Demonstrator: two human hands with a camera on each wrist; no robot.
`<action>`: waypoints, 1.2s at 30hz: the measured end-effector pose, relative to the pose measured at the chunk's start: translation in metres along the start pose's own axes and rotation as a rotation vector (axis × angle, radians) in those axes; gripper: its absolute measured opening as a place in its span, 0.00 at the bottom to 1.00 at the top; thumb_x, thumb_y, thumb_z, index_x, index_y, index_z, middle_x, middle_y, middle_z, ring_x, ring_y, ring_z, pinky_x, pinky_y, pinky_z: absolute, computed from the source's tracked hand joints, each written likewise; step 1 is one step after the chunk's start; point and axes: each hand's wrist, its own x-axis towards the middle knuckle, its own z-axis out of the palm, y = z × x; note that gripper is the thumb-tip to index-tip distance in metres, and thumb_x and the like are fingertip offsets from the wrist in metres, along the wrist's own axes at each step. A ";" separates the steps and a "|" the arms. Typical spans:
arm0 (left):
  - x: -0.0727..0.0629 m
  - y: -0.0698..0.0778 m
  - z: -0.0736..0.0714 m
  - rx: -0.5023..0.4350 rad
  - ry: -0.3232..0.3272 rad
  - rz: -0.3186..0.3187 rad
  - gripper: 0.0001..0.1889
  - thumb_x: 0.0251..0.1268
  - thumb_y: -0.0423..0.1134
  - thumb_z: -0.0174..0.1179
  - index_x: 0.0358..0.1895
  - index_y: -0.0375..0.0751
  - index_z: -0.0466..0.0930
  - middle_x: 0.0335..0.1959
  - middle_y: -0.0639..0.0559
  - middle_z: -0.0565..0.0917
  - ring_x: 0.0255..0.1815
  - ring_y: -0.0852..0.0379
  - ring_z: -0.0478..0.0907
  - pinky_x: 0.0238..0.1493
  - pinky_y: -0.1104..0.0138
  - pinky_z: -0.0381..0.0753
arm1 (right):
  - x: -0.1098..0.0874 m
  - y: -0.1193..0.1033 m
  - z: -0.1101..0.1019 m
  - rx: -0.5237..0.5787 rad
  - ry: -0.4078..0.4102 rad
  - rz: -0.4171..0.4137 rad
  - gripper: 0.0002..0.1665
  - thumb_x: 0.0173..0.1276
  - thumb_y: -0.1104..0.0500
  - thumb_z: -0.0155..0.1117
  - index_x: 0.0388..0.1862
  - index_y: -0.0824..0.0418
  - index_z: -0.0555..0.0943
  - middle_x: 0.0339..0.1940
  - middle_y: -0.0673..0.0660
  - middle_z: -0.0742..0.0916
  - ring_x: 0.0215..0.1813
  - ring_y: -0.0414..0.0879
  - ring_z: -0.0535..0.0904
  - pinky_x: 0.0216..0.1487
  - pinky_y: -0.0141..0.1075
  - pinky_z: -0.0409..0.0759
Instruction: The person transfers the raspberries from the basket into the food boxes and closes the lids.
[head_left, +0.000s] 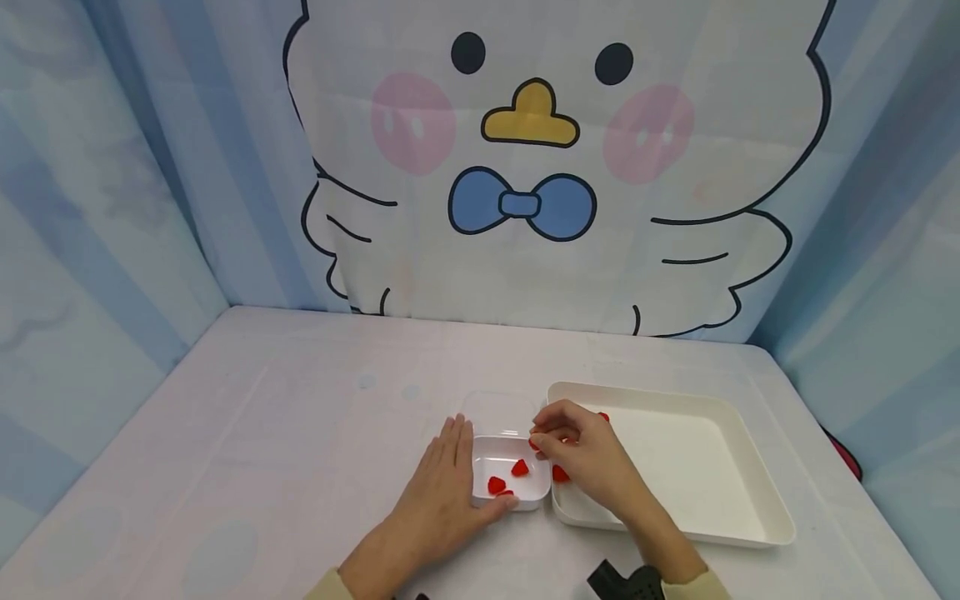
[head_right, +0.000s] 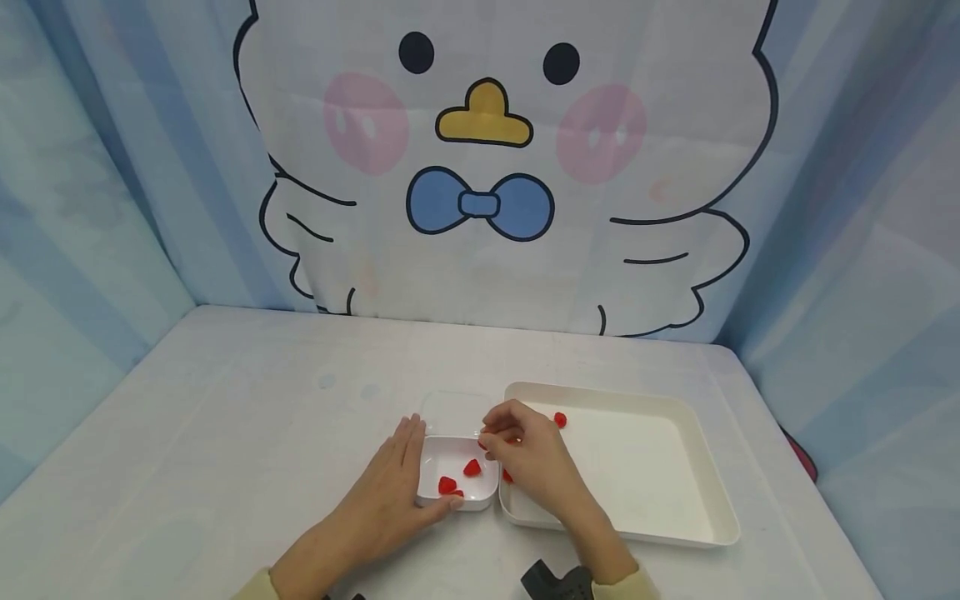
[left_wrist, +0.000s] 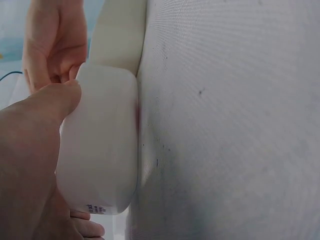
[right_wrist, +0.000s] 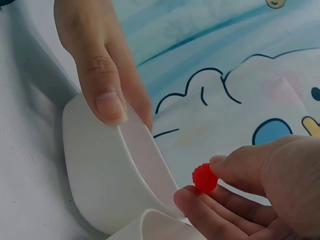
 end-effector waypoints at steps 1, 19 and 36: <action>0.000 0.000 0.000 0.001 0.000 0.000 0.56 0.60 0.70 0.57 0.76 0.27 0.50 0.78 0.34 0.57 0.80 0.39 0.51 0.77 0.48 0.59 | 0.000 -0.001 0.001 -0.014 0.002 -0.001 0.14 0.66 0.62 0.69 0.49 0.63 0.80 0.40 0.54 0.86 0.38 0.42 0.85 0.42 0.28 0.84; 0.000 0.001 -0.002 -0.009 -0.006 0.010 0.56 0.61 0.70 0.57 0.76 0.27 0.50 0.78 0.33 0.57 0.80 0.38 0.51 0.77 0.47 0.59 | 0.007 -0.015 0.017 -0.197 -0.059 -0.029 0.05 0.64 0.62 0.69 0.39 0.58 0.82 0.36 0.49 0.86 0.37 0.39 0.84 0.40 0.27 0.83; -0.001 0.001 -0.002 -0.018 -0.007 0.007 0.55 0.61 0.70 0.56 0.75 0.27 0.51 0.77 0.34 0.57 0.80 0.38 0.51 0.76 0.47 0.59 | 0.007 -0.014 0.020 -0.238 -0.085 -0.096 0.05 0.63 0.64 0.68 0.37 0.59 0.82 0.32 0.48 0.86 0.34 0.39 0.82 0.37 0.27 0.81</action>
